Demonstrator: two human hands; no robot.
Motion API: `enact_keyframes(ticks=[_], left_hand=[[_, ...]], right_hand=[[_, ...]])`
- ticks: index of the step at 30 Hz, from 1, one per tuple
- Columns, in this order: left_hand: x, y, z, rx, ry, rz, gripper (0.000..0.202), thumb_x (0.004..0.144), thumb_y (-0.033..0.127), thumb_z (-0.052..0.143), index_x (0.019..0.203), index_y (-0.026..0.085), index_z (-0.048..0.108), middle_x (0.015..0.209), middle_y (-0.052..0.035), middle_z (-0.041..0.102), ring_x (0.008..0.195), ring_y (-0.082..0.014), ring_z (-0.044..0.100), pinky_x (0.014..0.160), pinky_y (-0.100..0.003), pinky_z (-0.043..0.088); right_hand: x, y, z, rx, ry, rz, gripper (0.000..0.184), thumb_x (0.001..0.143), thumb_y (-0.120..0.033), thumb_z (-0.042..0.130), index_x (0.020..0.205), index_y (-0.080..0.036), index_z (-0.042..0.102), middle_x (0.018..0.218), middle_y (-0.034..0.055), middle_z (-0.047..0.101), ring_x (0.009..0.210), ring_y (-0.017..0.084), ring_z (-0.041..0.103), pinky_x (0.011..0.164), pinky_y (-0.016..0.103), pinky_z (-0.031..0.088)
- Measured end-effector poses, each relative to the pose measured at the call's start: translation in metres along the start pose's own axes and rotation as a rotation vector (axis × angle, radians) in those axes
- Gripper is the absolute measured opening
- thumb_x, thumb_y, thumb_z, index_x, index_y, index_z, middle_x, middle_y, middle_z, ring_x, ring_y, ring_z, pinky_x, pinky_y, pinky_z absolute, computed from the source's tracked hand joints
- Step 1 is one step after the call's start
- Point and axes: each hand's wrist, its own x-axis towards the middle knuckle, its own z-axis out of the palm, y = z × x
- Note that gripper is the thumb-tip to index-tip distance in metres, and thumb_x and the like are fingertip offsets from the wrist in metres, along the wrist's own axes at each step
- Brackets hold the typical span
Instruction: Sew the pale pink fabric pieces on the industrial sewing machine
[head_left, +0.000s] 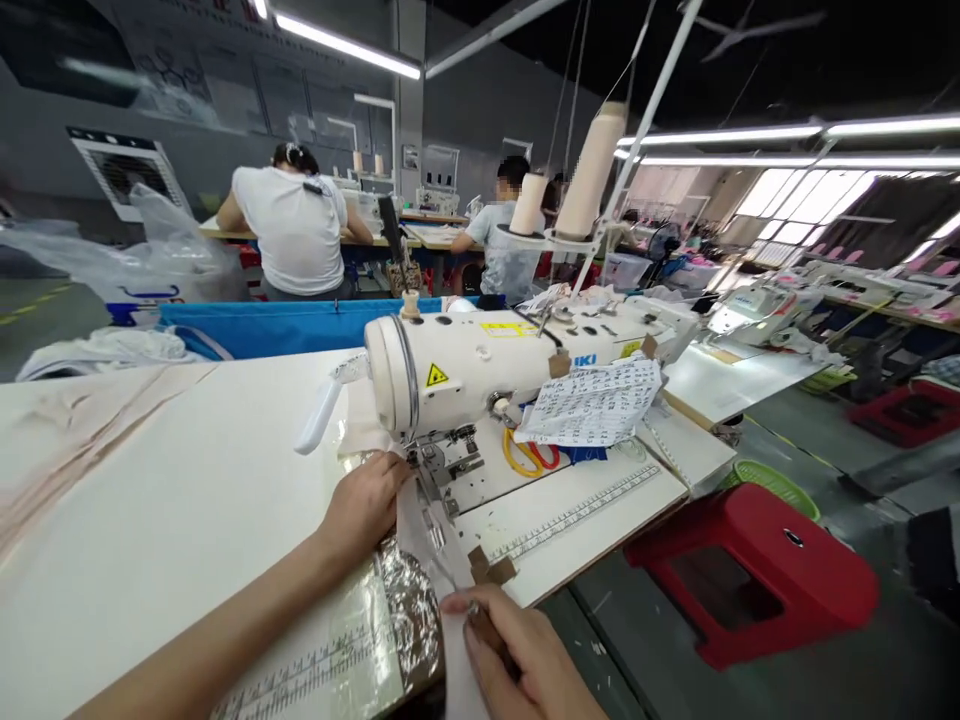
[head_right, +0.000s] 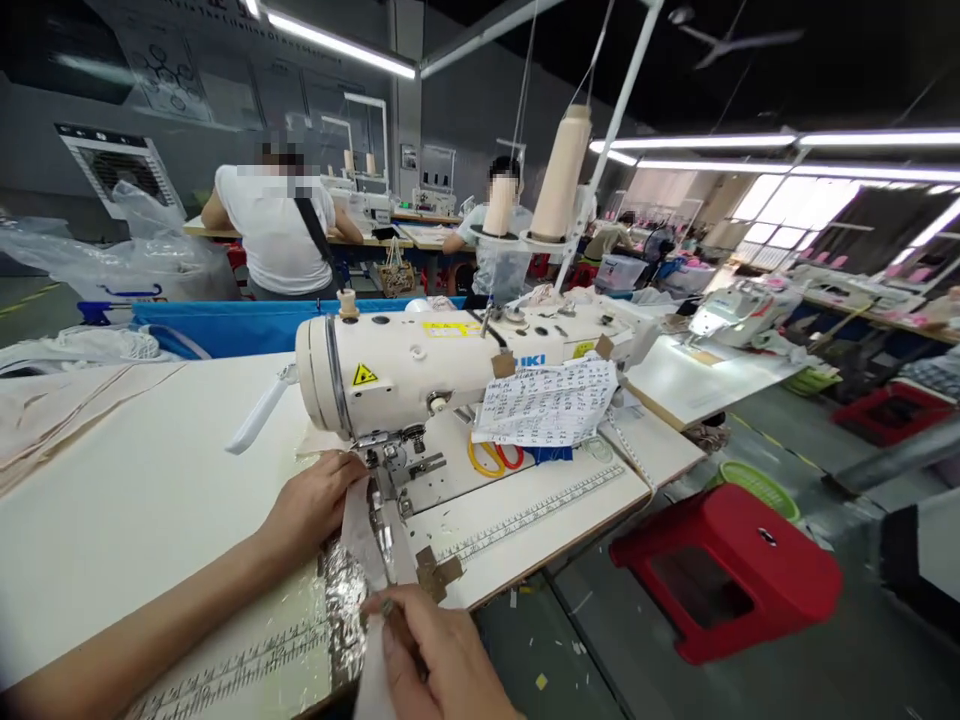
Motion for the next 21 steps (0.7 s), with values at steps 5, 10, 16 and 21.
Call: enact_keyframes(ticks=[5,10,16,21], left_hand=[[-0.001,-0.014,0.009,-0.264,0.056,-0.018,0.017,0.094,0.018,0.051,0.09,0.018,0.067,0.097,-0.0084,0.07,0.094,-0.0221,0.066,0.082,-0.036,0.057],[0.0,-0.017,0.01,-0.414,0.068,-0.054,0.017,0.095,0.024,0.054,0.085,0.019,0.067,0.094,-0.0069,0.07,0.091,-0.021,0.065,0.078,-0.035,0.056],[0.001,-0.02,0.006,-0.504,0.049,-0.083,0.017,0.095,0.028,0.058,0.086,0.019,0.069,0.095,-0.0059,0.07,0.092,-0.02,0.066,0.079,-0.033,0.054],[0.002,-0.019,0.006,-0.525,0.028,-0.125,0.018,0.095,0.031,0.057,0.087,0.019,0.069,0.096,-0.0065,0.07,0.093,-0.02,0.065,0.079,-0.034,0.054]], right_hand=[[0.021,0.016,-0.004,-0.216,-0.104,-0.126,0.034,0.102,-0.031,0.036,0.12,-0.016,0.061,0.079,0.0058,0.074,0.064,0.021,0.07,0.057,0.028,0.049],[0.045,0.027,0.016,-0.439,0.036,-0.253,0.028,0.102,-0.023,0.037,0.116,-0.012,0.059,0.072,0.0038,0.073,0.051,0.018,0.066,0.044,0.026,0.04],[0.066,0.029,0.031,-0.523,0.147,-0.386,0.026,0.099,-0.016,0.042,0.114,-0.012,0.064,0.095,0.0076,0.079,0.076,0.019,0.075,0.061,0.027,0.05],[0.073,0.031,0.038,-0.539,0.139,-0.38,0.026,0.098,-0.015,0.045,0.113,-0.013,0.066,0.093,0.0062,0.079,0.072,0.019,0.074,0.056,0.028,0.047]])
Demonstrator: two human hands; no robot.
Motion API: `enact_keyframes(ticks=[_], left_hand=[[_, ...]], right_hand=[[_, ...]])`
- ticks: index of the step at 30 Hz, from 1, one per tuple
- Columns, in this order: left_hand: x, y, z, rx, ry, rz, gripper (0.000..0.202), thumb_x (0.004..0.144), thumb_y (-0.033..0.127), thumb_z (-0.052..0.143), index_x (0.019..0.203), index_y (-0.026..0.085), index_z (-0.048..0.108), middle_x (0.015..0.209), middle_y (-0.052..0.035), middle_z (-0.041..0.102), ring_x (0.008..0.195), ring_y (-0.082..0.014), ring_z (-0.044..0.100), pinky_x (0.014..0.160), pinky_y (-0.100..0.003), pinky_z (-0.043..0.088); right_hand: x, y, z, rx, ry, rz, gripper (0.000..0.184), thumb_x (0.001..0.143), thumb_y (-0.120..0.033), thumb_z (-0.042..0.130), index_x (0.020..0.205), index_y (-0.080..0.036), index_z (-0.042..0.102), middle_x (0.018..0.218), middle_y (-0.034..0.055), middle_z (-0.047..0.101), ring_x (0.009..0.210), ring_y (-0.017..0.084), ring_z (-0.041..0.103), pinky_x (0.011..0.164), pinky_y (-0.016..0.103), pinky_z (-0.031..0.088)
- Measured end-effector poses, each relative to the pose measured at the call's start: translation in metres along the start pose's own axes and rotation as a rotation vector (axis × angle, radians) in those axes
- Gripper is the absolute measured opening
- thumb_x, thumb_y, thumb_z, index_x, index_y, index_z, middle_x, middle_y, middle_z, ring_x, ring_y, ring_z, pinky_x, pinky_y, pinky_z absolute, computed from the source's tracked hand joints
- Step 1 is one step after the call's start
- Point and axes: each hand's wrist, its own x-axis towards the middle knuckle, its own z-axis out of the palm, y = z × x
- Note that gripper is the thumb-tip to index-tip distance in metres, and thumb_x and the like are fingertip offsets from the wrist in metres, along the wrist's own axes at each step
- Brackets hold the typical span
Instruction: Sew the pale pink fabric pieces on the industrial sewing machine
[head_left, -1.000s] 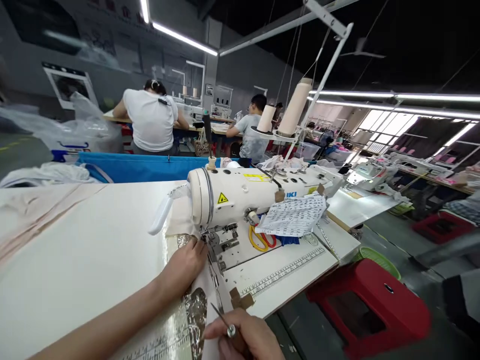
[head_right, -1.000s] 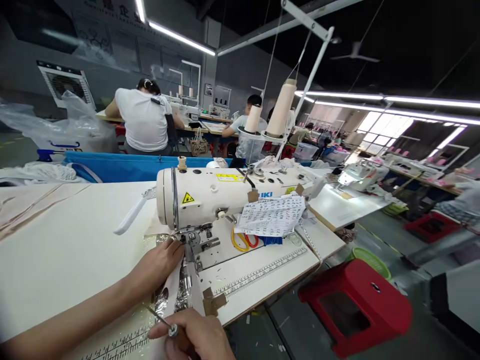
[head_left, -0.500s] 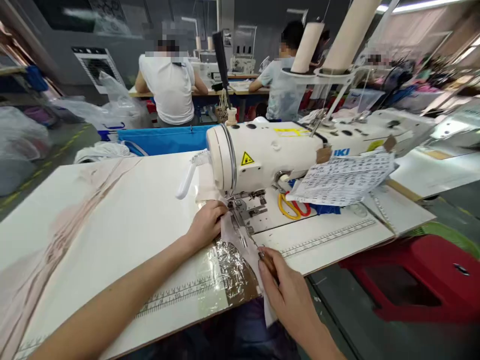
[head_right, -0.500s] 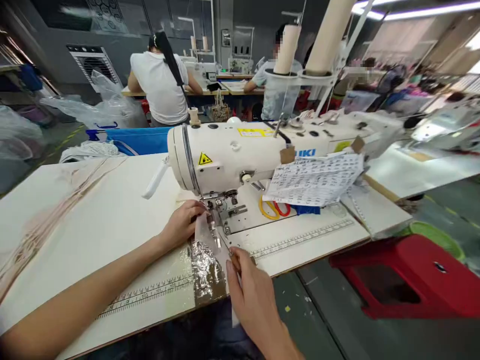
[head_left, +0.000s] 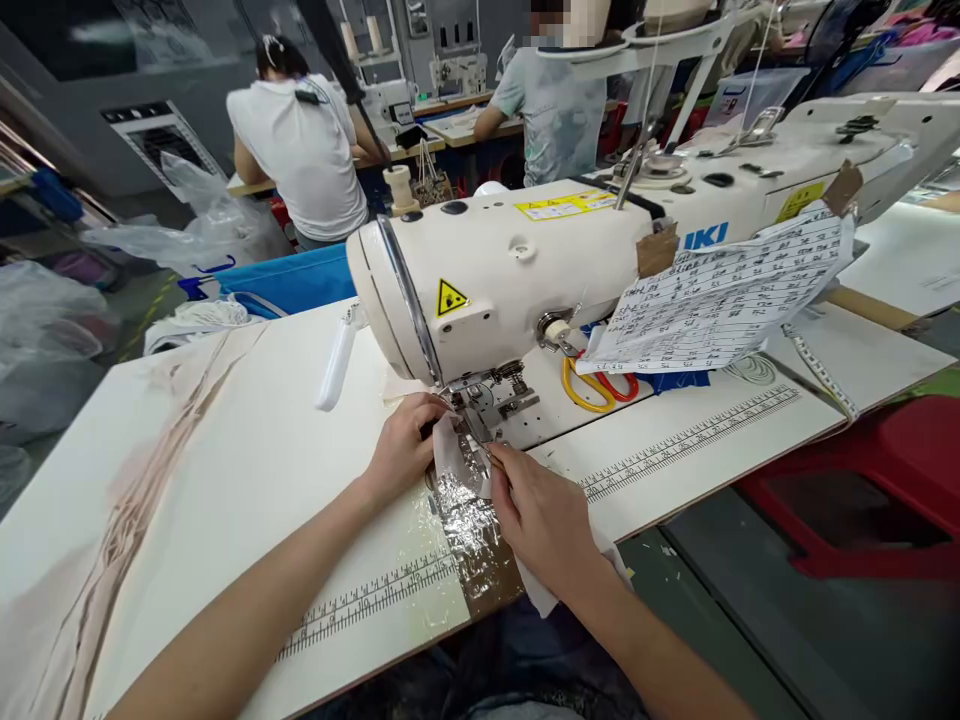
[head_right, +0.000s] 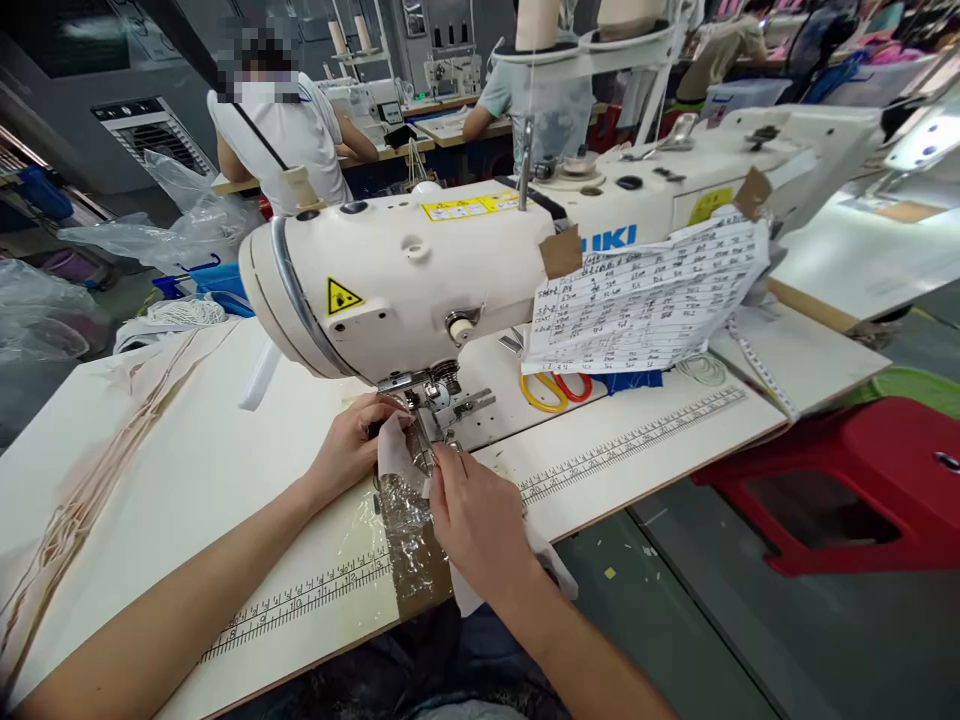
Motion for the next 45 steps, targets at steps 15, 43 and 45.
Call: enact_keyframes(ticks=[15,43,45], left_hand=[[0.001,0.0,0.002,0.149,-0.026,0.002,0.016,0.096,0.032,0.051,0.09,0.02,0.058,0.097,-0.0071,0.066,0.09,-0.021,0.061,0.076,-0.035,0.051],[0.003,0.007,0.0,0.32,0.014,0.292,0.013,0.097,0.015,0.048,0.091,0.019,0.058,0.094,-0.0069,0.067,0.088,-0.0201,0.061,0.076,-0.035,0.055],[0.003,0.009,-0.001,0.383,-0.025,0.329,0.015,0.098,0.014,0.047,0.093,0.018,0.06,0.095,-0.0081,0.067,0.088,-0.0206,0.061,0.075,-0.035,0.056]], right_hand=[[0.006,-0.001,0.002,-0.049,-0.035,-0.012,0.029,0.101,-0.017,0.041,0.114,-0.011,0.066,0.09,0.0062,0.079,0.065,0.017,0.072,0.049,0.027,0.043],[0.008,-0.003,0.0,-0.093,-0.136,0.032,0.028,0.1,-0.016,0.043,0.118,-0.012,0.064,0.093,0.0077,0.078,0.07,0.018,0.074,0.05,0.027,0.045],[0.008,-0.004,0.001,-0.085,-0.129,0.023,0.028,0.1,-0.016,0.043,0.118,-0.011,0.064,0.093,0.0083,0.078,0.07,0.018,0.074,0.049,0.027,0.045]])
